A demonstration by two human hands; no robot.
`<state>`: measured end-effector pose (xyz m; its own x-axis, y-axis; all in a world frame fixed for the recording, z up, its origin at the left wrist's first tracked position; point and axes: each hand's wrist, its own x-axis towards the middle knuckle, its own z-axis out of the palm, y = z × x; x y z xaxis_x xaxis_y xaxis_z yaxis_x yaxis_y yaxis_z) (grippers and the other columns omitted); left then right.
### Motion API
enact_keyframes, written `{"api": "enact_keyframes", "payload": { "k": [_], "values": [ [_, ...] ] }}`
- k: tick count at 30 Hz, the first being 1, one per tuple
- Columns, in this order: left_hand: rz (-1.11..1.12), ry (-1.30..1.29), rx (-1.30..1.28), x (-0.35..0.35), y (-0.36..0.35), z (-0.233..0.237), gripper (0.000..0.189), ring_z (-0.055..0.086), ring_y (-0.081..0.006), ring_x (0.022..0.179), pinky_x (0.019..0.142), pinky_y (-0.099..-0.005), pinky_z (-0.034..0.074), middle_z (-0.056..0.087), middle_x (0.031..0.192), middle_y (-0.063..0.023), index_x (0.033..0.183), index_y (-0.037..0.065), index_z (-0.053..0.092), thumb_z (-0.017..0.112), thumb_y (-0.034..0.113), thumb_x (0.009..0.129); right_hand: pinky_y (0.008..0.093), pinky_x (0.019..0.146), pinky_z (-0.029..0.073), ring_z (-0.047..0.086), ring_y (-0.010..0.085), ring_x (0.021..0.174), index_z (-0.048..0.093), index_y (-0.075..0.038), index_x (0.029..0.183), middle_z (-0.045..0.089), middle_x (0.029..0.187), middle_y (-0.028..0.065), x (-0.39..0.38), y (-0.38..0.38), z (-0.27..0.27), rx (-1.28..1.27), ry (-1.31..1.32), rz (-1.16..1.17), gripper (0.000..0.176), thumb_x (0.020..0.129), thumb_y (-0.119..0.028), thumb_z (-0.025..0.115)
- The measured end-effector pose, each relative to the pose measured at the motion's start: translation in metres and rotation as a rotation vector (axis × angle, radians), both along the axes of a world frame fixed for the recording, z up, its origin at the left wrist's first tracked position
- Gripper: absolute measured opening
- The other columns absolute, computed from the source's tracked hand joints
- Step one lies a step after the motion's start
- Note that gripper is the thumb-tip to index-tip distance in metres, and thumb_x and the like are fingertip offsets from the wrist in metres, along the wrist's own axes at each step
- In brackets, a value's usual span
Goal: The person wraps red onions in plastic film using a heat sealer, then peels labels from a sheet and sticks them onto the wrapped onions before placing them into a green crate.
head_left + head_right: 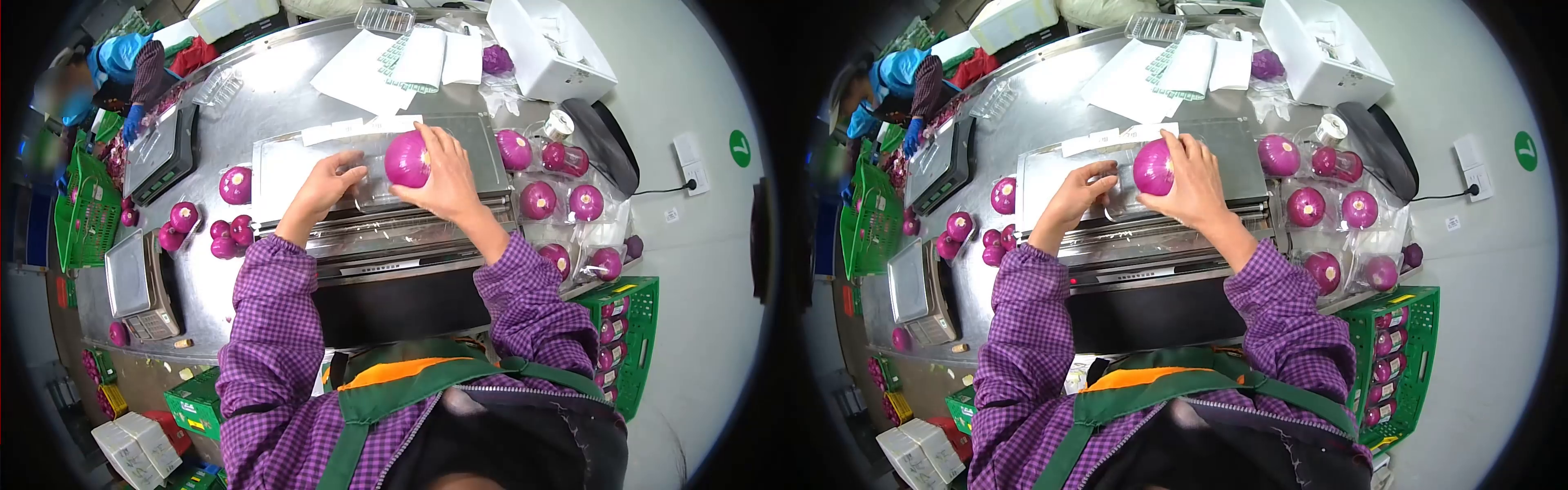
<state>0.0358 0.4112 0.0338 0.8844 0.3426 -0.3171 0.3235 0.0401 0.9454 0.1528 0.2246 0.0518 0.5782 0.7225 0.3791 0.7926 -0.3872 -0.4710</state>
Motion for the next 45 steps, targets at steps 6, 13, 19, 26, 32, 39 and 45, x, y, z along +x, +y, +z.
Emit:
{"api": "enact_keyframes", "payload": {
  "k": [6,13,19,26,32,39,45],
  "values": [
    [-0.003,-0.006,-0.021,0.002,0.003,-0.009,0.040,0.049,-0.0054,0.062,0.055,-0.0186,0.042,0.059,0.081,0.0005,0.127,-0.003,0.050,0.058,0.010,0.090,0.0442,0.101,0.034,0.040,0.0359,0.122,0.039,-0.004,0.133,0.040,0.132,0.0201,-0.004,0.007,0.001,-0.050,0.028,0.030,0.094,0.057,-0.039,0.082],
    [0.100,-0.116,0.172,-0.031,0.005,0.000,0.043,0.058,-0.0129,0.080,0.064,-0.0246,0.049,0.063,0.105,-0.0106,0.127,-0.002,0.050,0.057,0.021,0.092,0.0416,0.090,0.042,0.054,0.0313,0.106,0.059,-0.004,0.108,0.058,0.111,0.0141,0.005,-0.084,0.010,0.020,0.296,-0.113,0.051,0.072,-0.036,0.074],
    [0.183,0.188,0.993,-0.113,-0.008,0.011,0.024,0.067,-0.0250,0.071,0.065,-0.0337,0.051,0.068,0.078,-0.0129,0.088,0.001,0.063,0.068,0.023,0.081,0.0377,0.074,0.040,0.056,0.0255,0.080,0.061,-0.006,0.076,0.062,0.075,0.0059,-0.013,-0.139,-0.016,-0.165,0.011,-0.286,0.027,0.075,-0.031,0.073],
    [0.189,0.146,0.385,-0.102,-0.038,0.003,0.039,0.062,-0.0121,0.066,0.056,-0.0221,0.045,0.066,0.073,-0.0092,0.112,-0.003,0.055,0.069,0.010,0.079,0.0207,0.064,0.040,0.053,0.0087,0.068,0.060,-0.002,0.088,0.059,0.069,-0.0001,-0.019,-0.112,-0.026,0.339,0.952,-0.283,0.010,0.082,-0.008,0.065],
    [0.214,0.237,-0.407,-0.169,-0.057,0.034,0.054,0.048,-0.0079,0.062,0.060,-0.0232,0.041,0.054,0.068,0.0015,0.130,-0.002,0.045,0.065,0.003,0.081,0.0223,0.060,0.035,0.042,0.0073,0.058,0.057,0.001,0.095,0.042,0.057,-0.0052,-0.037,-0.153,0.001,0.665,1.689,-0.131,0.010,0.086,-0.003,0.053],
    [-0.246,-0.770,-0.697,-0.107,-0.009,0.106,0.016,0.036,-0.0091,0.044,0.038,-0.0257,0.028,0.044,0.062,0.0010,0.074,0.011,0.051,0.051,0.006,0.089,0.0279,0.062,0.039,0.042,0.0105,0.055,0.057,0.003,0.112,0.053,0.060,0.0013,0.021,-0.096,0.101,1.077,1.233,0.820,0.026,0.092,-0.012,0.049],
    [0.171,-0.380,0.624,0.068,0.057,0.012,0.040,0.061,-0.0220,0.075,0.066,-0.0330,0.046,0.065,0.082,-0.0066,0.090,0.003,0.066,0.043,0.035,0.097,0.0342,0.094,0.044,0.059,0.0217,0.108,0.058,-0.008,0.121,0.063,0.116,0.0093,0.127,0.013,0.016,0.094,0.286,0.011,0.034,0.097,-0.025,0.042]
  ]
}}
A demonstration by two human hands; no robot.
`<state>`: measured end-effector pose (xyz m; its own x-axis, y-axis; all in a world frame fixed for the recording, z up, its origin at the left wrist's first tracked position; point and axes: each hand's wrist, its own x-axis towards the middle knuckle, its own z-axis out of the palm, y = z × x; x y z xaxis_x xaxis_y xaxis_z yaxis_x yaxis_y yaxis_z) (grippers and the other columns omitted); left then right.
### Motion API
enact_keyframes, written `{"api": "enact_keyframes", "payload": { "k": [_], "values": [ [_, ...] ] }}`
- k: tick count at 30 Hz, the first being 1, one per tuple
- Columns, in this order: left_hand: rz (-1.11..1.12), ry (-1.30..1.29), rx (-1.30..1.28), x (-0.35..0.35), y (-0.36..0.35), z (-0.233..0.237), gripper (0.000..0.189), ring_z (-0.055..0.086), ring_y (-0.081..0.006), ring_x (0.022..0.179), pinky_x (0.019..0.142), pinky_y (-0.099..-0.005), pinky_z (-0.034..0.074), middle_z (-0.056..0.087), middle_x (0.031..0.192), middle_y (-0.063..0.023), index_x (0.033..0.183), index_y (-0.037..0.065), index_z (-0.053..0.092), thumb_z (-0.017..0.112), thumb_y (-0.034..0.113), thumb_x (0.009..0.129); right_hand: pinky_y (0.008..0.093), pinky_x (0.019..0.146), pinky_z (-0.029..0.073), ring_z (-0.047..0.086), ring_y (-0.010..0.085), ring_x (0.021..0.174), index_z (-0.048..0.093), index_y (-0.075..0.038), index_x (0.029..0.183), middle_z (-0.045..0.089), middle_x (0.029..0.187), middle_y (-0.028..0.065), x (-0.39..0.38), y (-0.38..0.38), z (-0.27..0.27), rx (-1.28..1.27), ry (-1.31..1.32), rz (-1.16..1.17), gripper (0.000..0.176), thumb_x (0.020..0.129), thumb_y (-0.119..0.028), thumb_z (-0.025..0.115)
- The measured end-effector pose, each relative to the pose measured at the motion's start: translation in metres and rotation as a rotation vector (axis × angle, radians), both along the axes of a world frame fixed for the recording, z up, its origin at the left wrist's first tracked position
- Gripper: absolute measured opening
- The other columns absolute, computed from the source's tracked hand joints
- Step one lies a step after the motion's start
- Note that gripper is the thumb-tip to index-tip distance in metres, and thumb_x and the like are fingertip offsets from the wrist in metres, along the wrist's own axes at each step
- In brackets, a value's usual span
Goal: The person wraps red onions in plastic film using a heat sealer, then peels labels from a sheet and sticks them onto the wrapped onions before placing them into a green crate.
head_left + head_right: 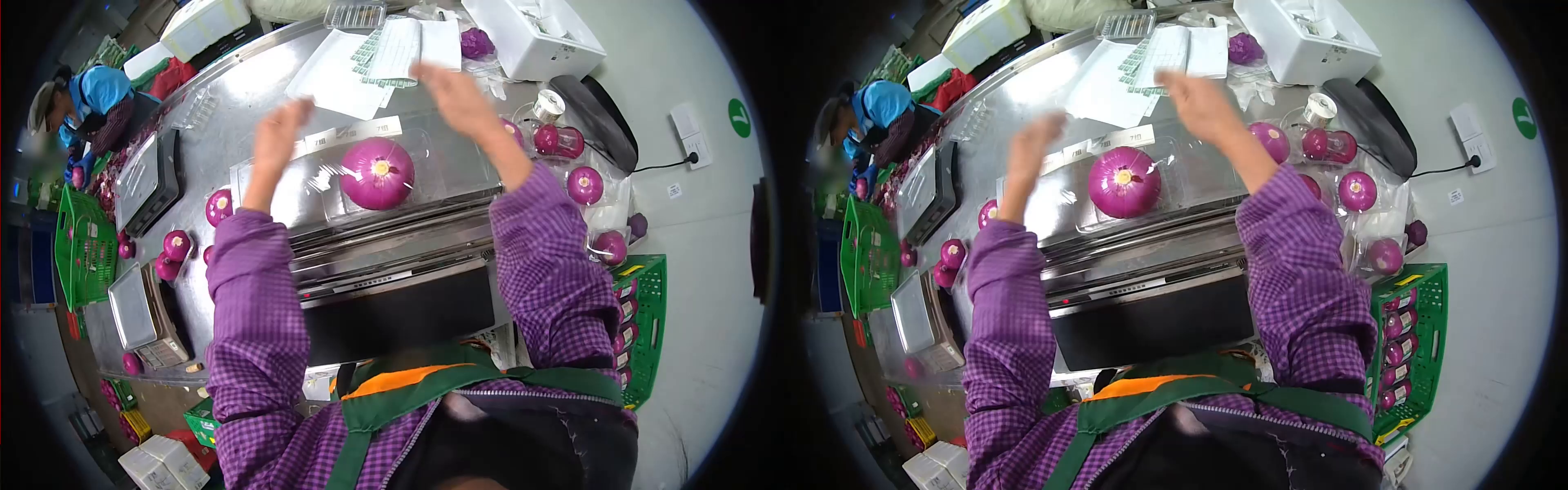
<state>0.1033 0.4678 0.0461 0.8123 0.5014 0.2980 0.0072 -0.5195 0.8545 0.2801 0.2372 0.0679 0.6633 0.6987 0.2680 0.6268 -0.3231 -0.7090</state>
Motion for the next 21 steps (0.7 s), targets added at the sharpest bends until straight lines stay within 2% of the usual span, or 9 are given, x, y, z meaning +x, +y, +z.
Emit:
{"api": "enact_keyframes", "payload": {
  "k": [2,3,5,6,8,9,15,19,21],
  "values": [
    [-0.029,0.348,0.259,0.000,0.002,-0.034,0.044,0.062,-0.0213,0.083,0.070,-0.0328,0.047,0.067,0.092,-0.0083,0.096,0.000,0.067,0.045,0.037,0.096,0.0350,0.091,0.045,0.060,0.0243,0.104,0.060,-0.006,0.117,0.064,0.112,0.0127,-0.003,0.002,-0.028,-0.468,0.016,0.203,0.036,0.096,-0.029,0.043],
    [-0.031,0.404,0.251,-0.012,-0.017,-0.030,0.044,0.061,-0.0187,0.083,0.070,-0.0307,0.046,0.066,0.092,-0.0077,0.096,-0.001,0.068,0.046,0.037,0.096,0.0355,0.090,0.045,0.061,0.0242,0.099,0.061,-0.004,0.112,0.065,0.107,0.0139,-0.018,-0.010,-0.034,-0.319,0.091,0.212,0.036,0.095,-0.031,0.045],
    [-0.157,0.414,-0.332,-0.038,-0.028,-0.026,0.041,0.059,-0.0156,0.081,0.069,-0.0287,0.045,0.064,0.092,-0.0054,0.103,0.001,0.065,0.045,0.037,0.097,0.0334,0.080,0.050,0.061,0.0234,0.097,0.055,-0.005,0.121,0.062,0.115,0.0148,-0.029,-0.028,-0.034,-0.318,0.290,0.250,0.040,0.095,-0.034,0.046],
    [-0.164,0.429,-0.341,-0.051,-0.039,-0.021,0.041,0.059,-0.0156,0.081,0.069,-0.0287,0.045,0.064,0.092,-0.0054,0.103,0.001,0.065,0.045,0.037,0.097,0.0334,0.071,0.051,0.061,0.0239,0.095,0.051,-0.005,0.125,0.061,0.115,0.0153,-0.040,-0.037,-0.027,-0.224,0.549,0.271,0.043,0.095,-0.035,0.046],
    [-0.055,0.228,-0.995,-0.068,-0.064,-0.009,0.041,0.055,-0.0127,0.080,0.070,-0.0266,0.043,0.059,0.092,-0.0028,0.115,0.002,0.057,0.042,0.036,0.098,0.0316,0.060,0.052,0.060,0.0225,0.096,0.043,-0.003,0.131,0.060,0.117,0.0163,-0.065,-0.055,-0.007,-0.140,0.848,0.226,0.050,0.095,-0.037,0.046],
    [-0.079,0.237,-0.999,-0.074,-0.069,-0.006,0.041,0.055,-0.0127,0.080,0.070,-0.0266,0.043,0.059,0.092,-0.0028,0.115,0.002,0.057,0.042,0.036,0.098,0.0296,0.058,0.052,0.059,0.0206,0.098,0.040,-0.001,0.133,0.059,0.118,0.0168,-0.073,-0.058,0.002,-0.160,0.884,0.173,0.054,0.096,-0.039,0.046],
    [-0.242,0.400,-1.030,-0.153,-0.105,0.015,0.043,0.054,-0.0141,0.085,0.077,-0.0284,0.046,0.057,0.092,-0.0045,0.111,0.000,0.053,0.040,0.039,0.099,0.0270,0.057,0.051,0.060,0.0163,0.050,0.042,0.005,0.127,0.059,0.114,0.0175,-0.123,-0.110,0.021,-0.241,1.058,0.299,0.053,0.097,-0.039,0.041],
    [-0.165,0.580,-1.323,-0.212,-0.152,0.007,0.045,0.058,-0.0210,0.100,0.088,-0.0367,0.049,0.058,0.103,-0.0096,0.112,0.000,0.052,0.044,0.042,0.096,0.0261,0.056,0.054,0.064,0.0189,0.065,0.040,0.006,0.127,0.060,0.107,0.0148,-0.172,-0.152,0.014,-0.397,1.277,0.348,0.051,0.098,-0.035,0.042],
    [-0.180,0.639,-1.332,-0.224,-0.155,-0.018,0.044,0.058,-0.0209,0.098,0.086,-0.0378,0.050,0.058,0.103,-0.0088,0.112,0.001,0.052,0.046,0.042,0.096,0.0295,0.057,0.057,0.063,0.0210,0.086,0.040,0.004,0.125,0.058,0.103,0.0148,-0.183,-0.159,-0.014,-0.412,1.378,0.380,0.051,0.097,-0.038,0.043]
  ]
}}
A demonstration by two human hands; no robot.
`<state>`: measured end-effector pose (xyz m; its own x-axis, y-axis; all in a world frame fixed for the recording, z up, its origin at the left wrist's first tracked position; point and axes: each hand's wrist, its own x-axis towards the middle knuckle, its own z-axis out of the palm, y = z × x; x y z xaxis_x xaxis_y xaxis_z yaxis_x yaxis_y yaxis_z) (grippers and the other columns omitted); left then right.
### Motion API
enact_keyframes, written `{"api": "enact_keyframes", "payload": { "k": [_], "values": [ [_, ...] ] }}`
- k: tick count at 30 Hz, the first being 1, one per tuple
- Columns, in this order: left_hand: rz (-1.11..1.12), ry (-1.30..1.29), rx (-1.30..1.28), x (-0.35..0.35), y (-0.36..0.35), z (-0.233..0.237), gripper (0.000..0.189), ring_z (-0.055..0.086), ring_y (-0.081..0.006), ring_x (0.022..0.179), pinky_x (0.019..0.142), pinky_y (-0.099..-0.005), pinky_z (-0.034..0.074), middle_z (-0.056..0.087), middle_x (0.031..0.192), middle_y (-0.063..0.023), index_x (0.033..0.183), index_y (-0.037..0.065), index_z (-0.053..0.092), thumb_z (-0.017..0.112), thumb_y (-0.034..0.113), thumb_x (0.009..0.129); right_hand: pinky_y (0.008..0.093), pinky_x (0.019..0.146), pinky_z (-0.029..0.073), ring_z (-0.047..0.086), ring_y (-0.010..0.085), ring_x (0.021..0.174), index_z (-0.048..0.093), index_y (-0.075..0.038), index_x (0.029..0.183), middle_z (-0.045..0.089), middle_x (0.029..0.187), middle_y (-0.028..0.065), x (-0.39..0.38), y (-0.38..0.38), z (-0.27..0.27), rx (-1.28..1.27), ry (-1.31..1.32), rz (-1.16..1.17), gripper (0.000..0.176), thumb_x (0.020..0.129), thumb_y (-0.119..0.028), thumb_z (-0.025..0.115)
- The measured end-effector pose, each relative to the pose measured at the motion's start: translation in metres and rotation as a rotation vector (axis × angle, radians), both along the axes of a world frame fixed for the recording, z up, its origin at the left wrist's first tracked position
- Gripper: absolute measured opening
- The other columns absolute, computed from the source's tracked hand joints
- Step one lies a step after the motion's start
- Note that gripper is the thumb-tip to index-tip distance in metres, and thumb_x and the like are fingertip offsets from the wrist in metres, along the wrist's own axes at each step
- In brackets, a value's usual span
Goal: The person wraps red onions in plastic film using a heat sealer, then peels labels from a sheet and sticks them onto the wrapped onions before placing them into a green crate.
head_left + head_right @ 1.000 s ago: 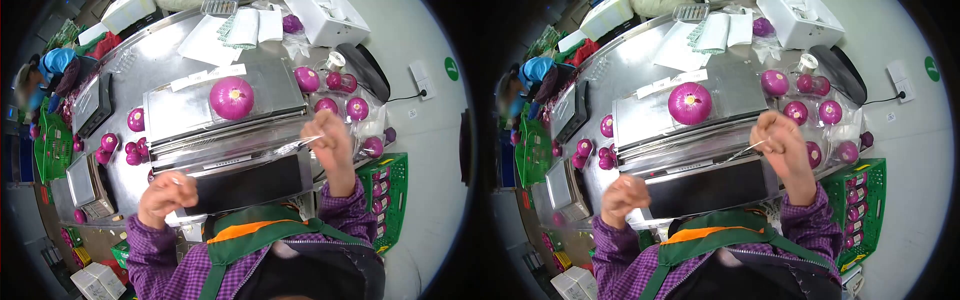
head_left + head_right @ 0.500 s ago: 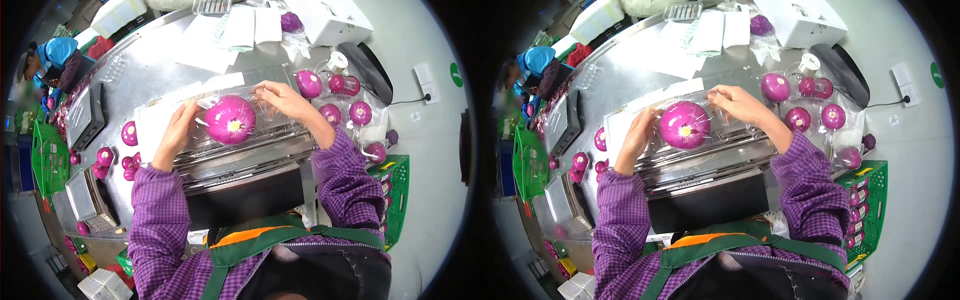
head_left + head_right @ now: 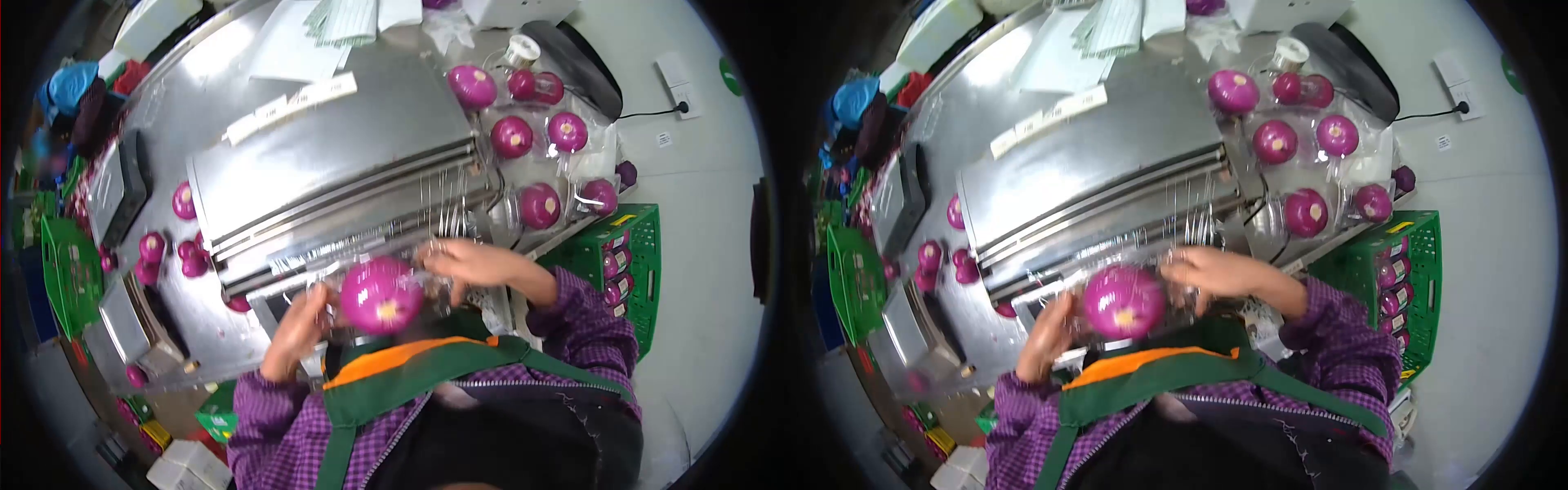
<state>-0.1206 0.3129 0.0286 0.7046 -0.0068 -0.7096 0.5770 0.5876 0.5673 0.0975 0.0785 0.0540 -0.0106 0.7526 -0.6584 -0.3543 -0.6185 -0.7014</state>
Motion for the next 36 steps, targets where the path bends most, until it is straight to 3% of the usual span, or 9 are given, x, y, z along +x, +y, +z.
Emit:
{"api": "enact_keyframes", "payload": {
  "k": [10,14,15,17,26,30,32,34,36],
  "values": [
    [0.008,0.157,-0.112,-0.060,-0.030,-0.037,0.061,0.063,-0.0225,0.092,0.078,-0.0333,0.053,0.060,0.107,-0.0158,0.120,-0.005,0.049,0.043,0.050,0.094,0.0297,0.066,0.056,0.065,0.0216,0.082,0.046,0.011,0.114,0.061,0.100,0.0159,-0.044,-0.054,-0.060,-0.008,0.097,0.024,0.048,0.095,-0.033,0.050],
    [0.097,0.211,0.440,-0.082,-0.048,-0.022,0.054,0.056,-0.0113,0.055,0.052,-0.0239,0.045,0.061,0.068,-0.0057,0.098,-0.002,0.061,0.043,0.048,0.095,0.0269,0.066,0.053,0.064,0.0161,0.073,0.055,0.006,0.100,0.062,0.091,0.0104,-0.077,-0.077,-0.045,-0.006,0.034,-0.365,0.026,0.095,-0.020,0.052],
    [0.319,0.178,0.449,-0.079,-0.060,-0.024,0.045,0.045,-0.0063,0.043,0.042,-0.0200,0.034,0.053,0.054,0.0003,0.085,0.003,0.061,0.045,0.045,0.096,0.0248,0.062,0.051,0.061,0.0125,0.068,0.056,0.003,0.095,0.062,0.084,0.0071,-0.085,-0.078,-0.049,-0.035,-0.009,-0.519,0.023,0.095,-0.019,0.051],
    [0.418,0.135,0.443,-0.085,-0.064,-0.046,0.041,0.043,-0.0051,0.043,0.040,-0.0193,0.031,0.051,0.054,0.0018,0.084,0.006,0.061,0.047,0.042,0.096,0.0193,0.049,0.040,0.048,0.0043,0.053,0.057,-0.002,0.086,0.054,0.064,-0.0019,-0.101,-0.070,-0.053,-0.070,-0.094,-0.815,0.021,0.097,-0.019,0.049],
    [0.742,0.157,0.353,-0.099,-0.042,-0.023,0.025,0.030,-0.0018,0.040,0.036,-0.0206,0.024,0.036,0.052,0.0096,0.088,0.007,0.061,0.053,0.029,0.095,0.0203,0.041,0.025,0.033,0.0015,0.046,0.057,-0.003,0.079,0.040,0.053,-0.0059,-0.109,-0.083,-0.044,-0.141,-0.482,-1.044,0.028,0.097,-0.022,0.047],
    [0.479,0.459,0.373,-0.124,-0.063,-0.054,0.022,0.034,-0.0038,0.042,0.037,-0.0217,0.028,0.040,0.053,0.0075,0.087,0.005,0.061,0.055,0.026,0.094,0.0255,0.046,0.034,0.043,0.0056,0.050,0.062,-0.002,0.080,0.049,0.055,-0.0020,-0.123,-0.111,-0.097,-0.294,-0.491,-0.712,0.027,0.094,-0.022,0.051],
    [0.262,0.318,0.423,-0.143,-0.082,-0.108,0.019,0.046,-0.0067,0.052,0.046,-0.0221,0.039,0.050,0.061,0.0033,0.089,0.005,0.062,0.055,0.022,0.093,0.0282,0.055,0.044,0.053,0.0106,0.060,0.063,0.000,0.087,0.060,0.067,0.0041,-0.143,-0.117,-0.159,-0.261,-0.282,-0.543,0.025,0.092,-0.022,0.054],
    [-0.008,0.047,0.633,-0.122,-0.097,-0.119,0.015,0.056,-0.0107,0.067,0.061,-0.0247,0.047,0.058,0.074,-0.0010,0.091,0.003,0.062,0.056,0.016,0.091,0.0288,0.068,0.049,0.059,0.0139,0.077,0.063,0.001,0.097,0.065,0.085,0.0104,-0.160,-0.087,-0.172,0.094,-0.496,-0.414,0.024,0.090,-0.020,0.055],
    [-0.379,-0.255,0.867,-0.108,-0.101,-0.147,0.016,0.057,-0.0123,0.071,0.064,-0.0260,0.048,0.059,0.079,-0.0027,0.094,0.002,0.061,0.056,0.017,0.091,0.0278,0.078,0.049,0.059,0.0154,0.090,0.061,0.002,0.106,0.064,0.100,0.0124,-0.157,-0.062,-0.174,0.179,-0.305,-0.143,0.026,0.088,-0.017,0.057]
  ]
}}
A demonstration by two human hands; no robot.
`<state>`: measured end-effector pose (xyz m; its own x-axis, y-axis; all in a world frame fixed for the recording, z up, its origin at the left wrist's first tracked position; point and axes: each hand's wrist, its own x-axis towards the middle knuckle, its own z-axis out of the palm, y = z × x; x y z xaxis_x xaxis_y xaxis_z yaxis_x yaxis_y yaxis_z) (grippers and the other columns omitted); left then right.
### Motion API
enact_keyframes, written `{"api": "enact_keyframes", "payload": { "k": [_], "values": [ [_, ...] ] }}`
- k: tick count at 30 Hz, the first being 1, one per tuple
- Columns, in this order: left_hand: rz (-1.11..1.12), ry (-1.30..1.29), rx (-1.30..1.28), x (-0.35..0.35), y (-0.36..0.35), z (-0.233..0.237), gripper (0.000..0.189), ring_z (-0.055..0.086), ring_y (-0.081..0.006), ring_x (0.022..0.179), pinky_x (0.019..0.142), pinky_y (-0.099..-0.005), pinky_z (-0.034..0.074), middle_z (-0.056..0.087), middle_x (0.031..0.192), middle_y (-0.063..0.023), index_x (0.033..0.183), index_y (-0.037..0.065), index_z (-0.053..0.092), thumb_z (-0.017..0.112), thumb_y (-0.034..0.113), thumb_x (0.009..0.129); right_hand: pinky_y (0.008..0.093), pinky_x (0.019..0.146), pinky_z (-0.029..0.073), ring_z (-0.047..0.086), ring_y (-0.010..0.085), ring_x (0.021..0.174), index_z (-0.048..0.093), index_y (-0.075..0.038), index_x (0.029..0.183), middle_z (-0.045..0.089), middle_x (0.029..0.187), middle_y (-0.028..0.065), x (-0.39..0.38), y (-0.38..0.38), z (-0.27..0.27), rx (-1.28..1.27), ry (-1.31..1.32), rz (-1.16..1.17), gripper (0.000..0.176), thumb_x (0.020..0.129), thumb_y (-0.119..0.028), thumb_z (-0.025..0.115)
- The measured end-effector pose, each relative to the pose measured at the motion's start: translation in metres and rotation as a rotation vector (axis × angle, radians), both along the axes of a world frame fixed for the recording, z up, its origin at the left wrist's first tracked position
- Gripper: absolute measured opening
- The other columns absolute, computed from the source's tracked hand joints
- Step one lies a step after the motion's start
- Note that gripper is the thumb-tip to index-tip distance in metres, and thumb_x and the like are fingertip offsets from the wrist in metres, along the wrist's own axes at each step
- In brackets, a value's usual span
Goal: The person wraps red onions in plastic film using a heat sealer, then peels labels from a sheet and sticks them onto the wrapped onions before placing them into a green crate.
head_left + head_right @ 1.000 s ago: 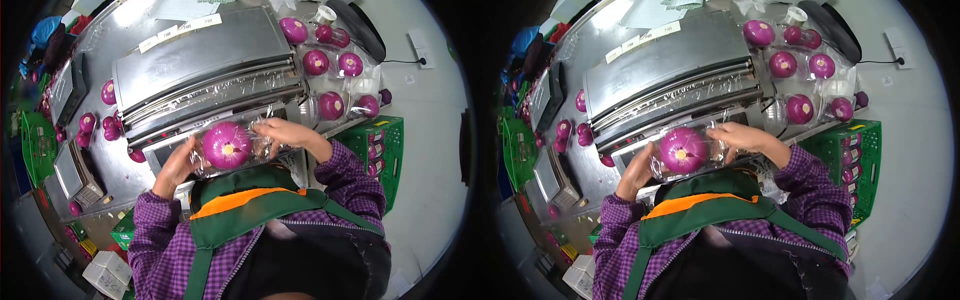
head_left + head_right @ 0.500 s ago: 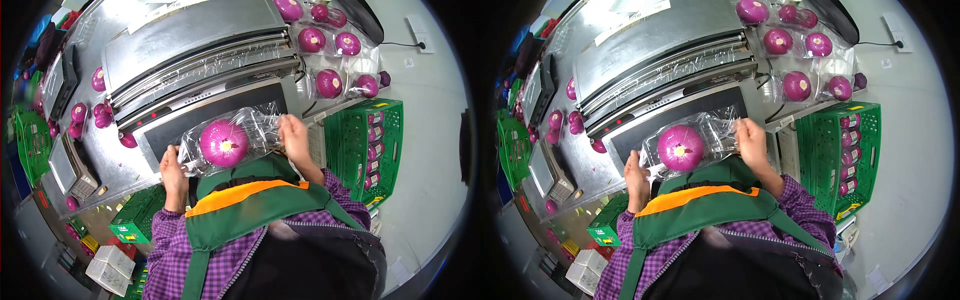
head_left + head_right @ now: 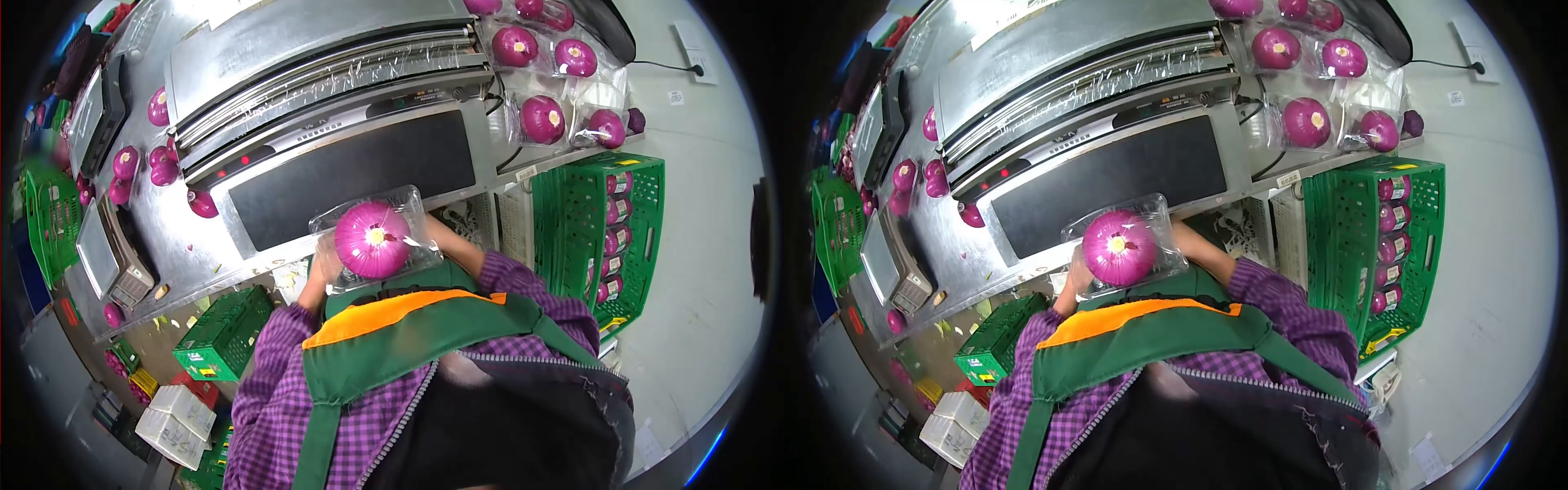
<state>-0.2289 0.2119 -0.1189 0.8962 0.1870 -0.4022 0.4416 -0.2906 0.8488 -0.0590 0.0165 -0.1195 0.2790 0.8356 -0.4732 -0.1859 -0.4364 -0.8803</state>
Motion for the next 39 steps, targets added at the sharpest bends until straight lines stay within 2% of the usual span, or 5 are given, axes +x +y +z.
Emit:
{"api": "enact_keyframes", "payload": {
  "k": [7,10,17,19,39],
  "values": [
    [0.413,-0.209,-1.067,0.046,-0.042,0.087,0.026,0.060,-0.0178,0.085,0.074,-0.0304,0.049,0.062,0.095,-0.0084,0.104,0.000,0.057,0.055,0.021,0.090,0.0263,0.081,0.050,0.058,0.0118,0.094,0.056,0.001,0.117,0.062,0.106,0.0076,-0.009,0.006,0.060,0.140,0.171,-0.072,0.035,0.087,-0.017,0.059],
    [0.179,0.017,-0.212,0.036,-0.021,0.100,0.041,0.058,-0.0219,0.100,0.088,-0.0348,0.046,0.059,0.111,-0.0151,0.123,-0.001,0.047,0.052,0.025,0.091,0.0262,0.085,0.049,0.058,0.0125,0.097,0.058,-0.001,0.115,0.062,0.106,0.0081,-0.012,-0.002,0.054,0.212,0.937,-0.175,0.033,0.088,-0.019,0.058],
    [0.266,-0.148,-0.693,0.035,-0.031,0.173,0.071,0.050,-0.0206,0.114,0.098,-0.0323,0.039,0.050,0.123,-0.0114,0.132,-0.003,0.036,0.053,0.051,0.089,0.0297,0.098,0.041,0.051,0.0160,0.114,0.057,0.001,0.114,0.055,0.122,0.0160,0.013,0.030,0.116,0.364,0.507,-0.109,0.045,0.094,-0.039,0.048],
    [0.332,-0.076,-0.924,0.038,-0.035,0.171,0.067,0.050,-0.0185,0.114,0.096,-0.0313,0.040,0.051,0.122,-0.0105,0.128,-0.003,0.040,0.054,0.050,0.089,0.0385,0.106,0.033,0.039,0.0235,0.128,0.049,0.001,0.125,0.043,0.136,0.0190,0.022,0.021,0.140,0.825,1.398,-0.344,0.068,0.091,-0.057,0.040],
    [0.362,-0.065,-0.806,0.154,0.000,0.159,0.052,0.054,-0.0244,0.112,0.094,-0.0373,0.045,0.053,0.125,-0.0157,0.138,0.001,0.033,0.055,0.015,0.093,0.0345,0.073,0.051,0.060,0.0184,0.084,0.052,-0.003,0.116,0.060,0.102,0.0081,0.432,0.041,0.109,0.430,0.081,-1.025,0.039,0.096,-0.037,0.047]
  ]
}}
